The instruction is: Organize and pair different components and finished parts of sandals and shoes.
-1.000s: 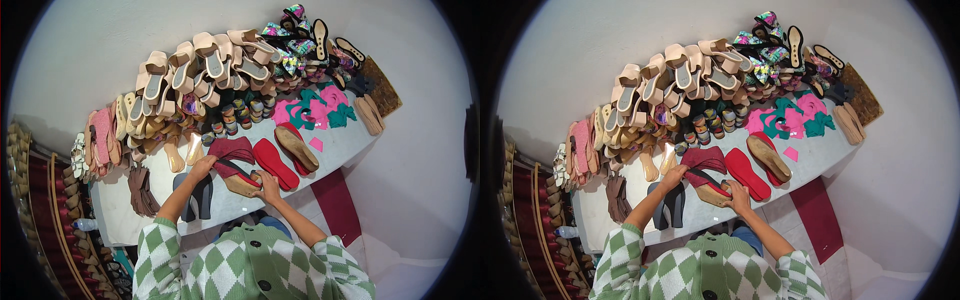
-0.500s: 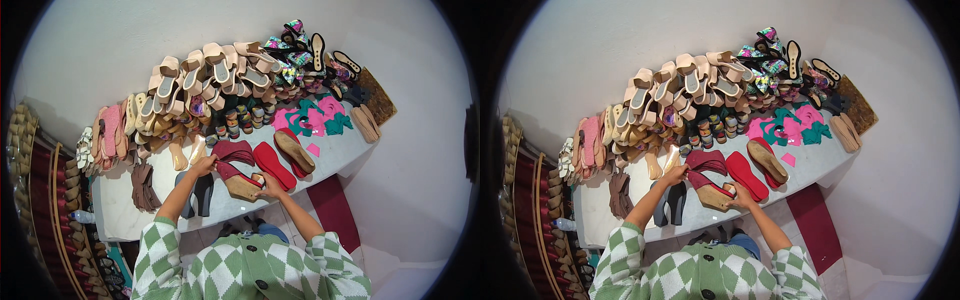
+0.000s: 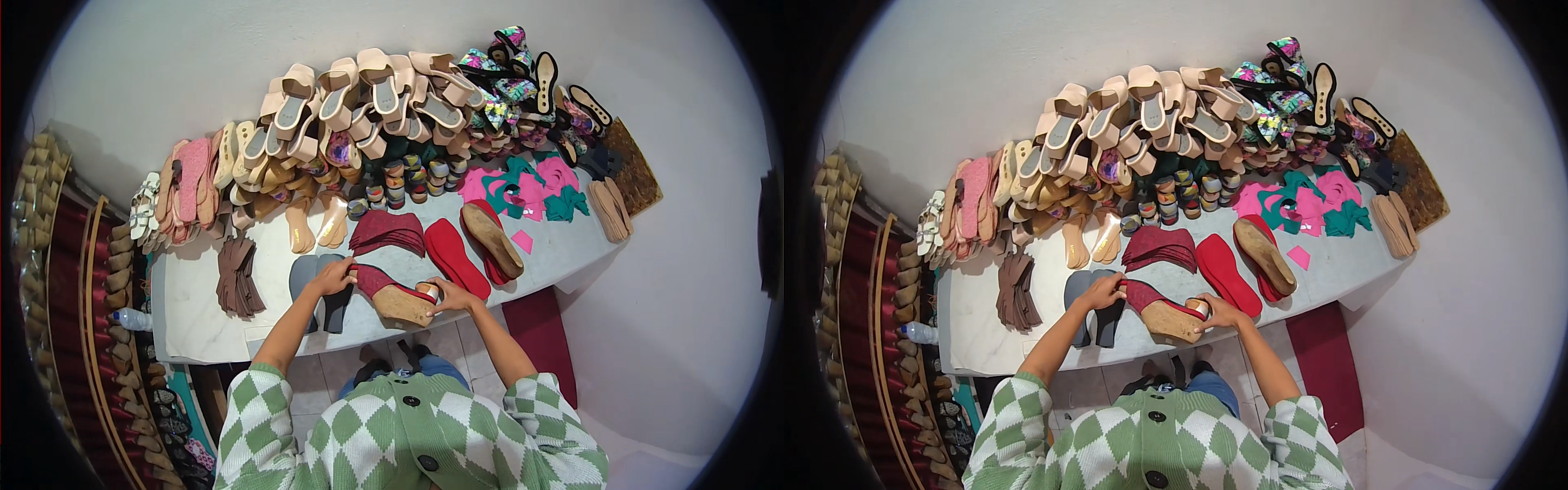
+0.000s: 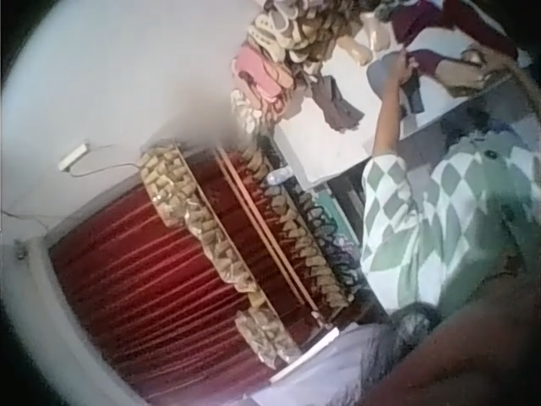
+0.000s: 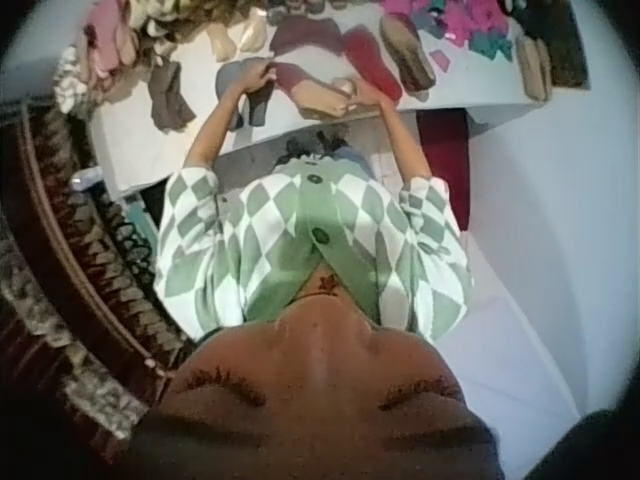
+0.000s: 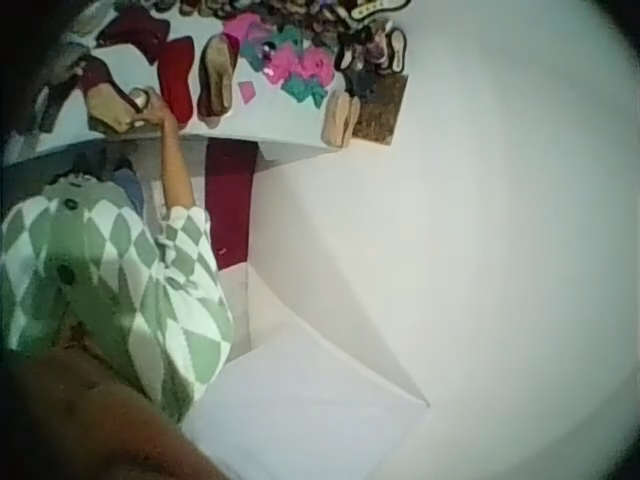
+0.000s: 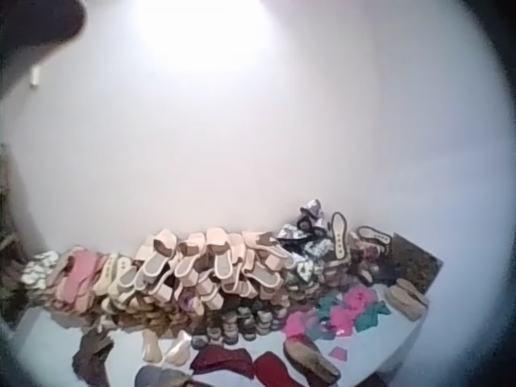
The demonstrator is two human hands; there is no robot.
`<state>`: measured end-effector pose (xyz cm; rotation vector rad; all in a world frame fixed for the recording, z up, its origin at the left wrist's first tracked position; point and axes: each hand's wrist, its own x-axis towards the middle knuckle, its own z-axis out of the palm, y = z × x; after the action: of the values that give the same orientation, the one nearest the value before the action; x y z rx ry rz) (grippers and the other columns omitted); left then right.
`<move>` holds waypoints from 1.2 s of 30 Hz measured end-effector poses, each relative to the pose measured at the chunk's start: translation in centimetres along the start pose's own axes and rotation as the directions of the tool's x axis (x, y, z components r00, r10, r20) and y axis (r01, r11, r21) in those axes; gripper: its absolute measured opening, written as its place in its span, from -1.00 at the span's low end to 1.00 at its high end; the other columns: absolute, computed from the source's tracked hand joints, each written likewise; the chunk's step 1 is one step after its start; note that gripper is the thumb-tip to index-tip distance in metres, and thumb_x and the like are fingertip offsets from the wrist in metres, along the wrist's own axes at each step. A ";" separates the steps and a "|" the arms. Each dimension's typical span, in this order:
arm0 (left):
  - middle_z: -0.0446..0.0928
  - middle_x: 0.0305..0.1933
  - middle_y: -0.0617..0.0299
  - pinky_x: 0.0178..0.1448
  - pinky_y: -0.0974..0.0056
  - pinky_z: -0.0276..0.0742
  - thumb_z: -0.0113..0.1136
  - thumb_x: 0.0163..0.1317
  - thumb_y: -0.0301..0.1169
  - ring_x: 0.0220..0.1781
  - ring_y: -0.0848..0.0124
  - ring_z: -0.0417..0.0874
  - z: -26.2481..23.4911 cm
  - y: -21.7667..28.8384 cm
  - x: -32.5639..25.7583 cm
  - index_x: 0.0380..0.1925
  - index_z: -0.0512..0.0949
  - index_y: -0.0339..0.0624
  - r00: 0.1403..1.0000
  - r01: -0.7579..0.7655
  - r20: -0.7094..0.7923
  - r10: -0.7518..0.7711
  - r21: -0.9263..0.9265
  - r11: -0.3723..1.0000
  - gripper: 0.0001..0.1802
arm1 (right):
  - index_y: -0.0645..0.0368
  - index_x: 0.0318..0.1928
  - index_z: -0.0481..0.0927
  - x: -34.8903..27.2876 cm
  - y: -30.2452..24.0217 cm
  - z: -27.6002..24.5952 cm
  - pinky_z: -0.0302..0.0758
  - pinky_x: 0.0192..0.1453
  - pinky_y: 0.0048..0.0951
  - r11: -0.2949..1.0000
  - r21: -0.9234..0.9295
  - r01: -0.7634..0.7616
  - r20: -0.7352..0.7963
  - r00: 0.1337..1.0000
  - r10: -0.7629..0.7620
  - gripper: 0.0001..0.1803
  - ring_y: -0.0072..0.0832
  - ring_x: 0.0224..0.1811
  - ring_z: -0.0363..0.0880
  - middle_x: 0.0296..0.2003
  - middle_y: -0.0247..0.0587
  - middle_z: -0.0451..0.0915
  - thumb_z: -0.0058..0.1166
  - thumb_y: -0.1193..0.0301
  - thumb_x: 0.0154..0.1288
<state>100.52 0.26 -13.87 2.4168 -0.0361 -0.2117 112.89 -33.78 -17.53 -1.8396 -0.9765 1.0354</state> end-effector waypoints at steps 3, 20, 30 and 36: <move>0.52 -0.35 -0.08 -0.19 0.04 0.39 0.24 0.03 -0.29 -0.23 -0.06 0.53 0.0 -0.9 0.3 -0.12 0.37 -0.20 0.999 -0.009 0.030 0.009 -0.010 1.000 -0.57 | 0.27 0.17 0.25 0.0 -0.4 -0.4 0.29 0.18 -0.36 0.993 0.112 -0.020 0.050 0.999 0.015 0.02 -0.30 0.09 0.37 0.02 -0.05 0.40 0.47 0.11 -0.32; 0.56 -0.24 0.00 -0.07 0.19 0.47 0.26 0.06 -0.28 -0.17 0.15 0.59 4.1 -5.6 2.8 -0.15 0.44 -0.35 0.966 0.222 -0.070 -0.249 -0.269 0.937 -0.57 | 0.22 0.18 0.29 -0.9 1.0 1.4 0.32 0.14 -0.40 0.886 0.461 -0.041 -0.267 0.946 0.183 -0.38 -0.44 0.07 0.39 0.06 -0.22 0.39 0.09 0.14 0.22; 0.58 -0.27 -0.12 -0.08 0.17 0.48 0.24 0.05 -0.16 -0.19 0.06 0.61 4.2 -4.0 3.6 -0.21 0.54 -0.35 0.905 0.336 -0.207 -0.371 -0.188 0.923 -0.55 | 0.39 -0.32 0.53 0.7 -2.3 2.0 0.34 -0.02 -0.09 0.926 0.048 -0.374 -0.605 0.727 0.325 -0.47 0.13 -0.15 0.46 -0.34 0.37 0.47 -0.37 0.15 0.35; 0.58 -0.29 -0.04 -0.10 0.21 0.47 0.23 0.06 -0.17 -0.22 0.12 0.60 3.8 -3.3 3.1 -0.24 0.55 -0.33 0.943 0.222 -0.213 -0.255 -0.167 0.961 -0.58 | 0.37 -0.25 0.53 -0.5 -1.4 2.0 0.38 -0.02 -0.18 0.949 -0.091 -0.303 -0.566 0.800 0.201 -0.58 0.03 -0.15 0.51 -0.34 0.29 0.51 -0.32 0.27 0.30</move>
<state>102.88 0.03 -19.36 2.2853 0.3696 -0.0373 110.57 -33.16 -16.85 -2.2859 -0.4869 0.5043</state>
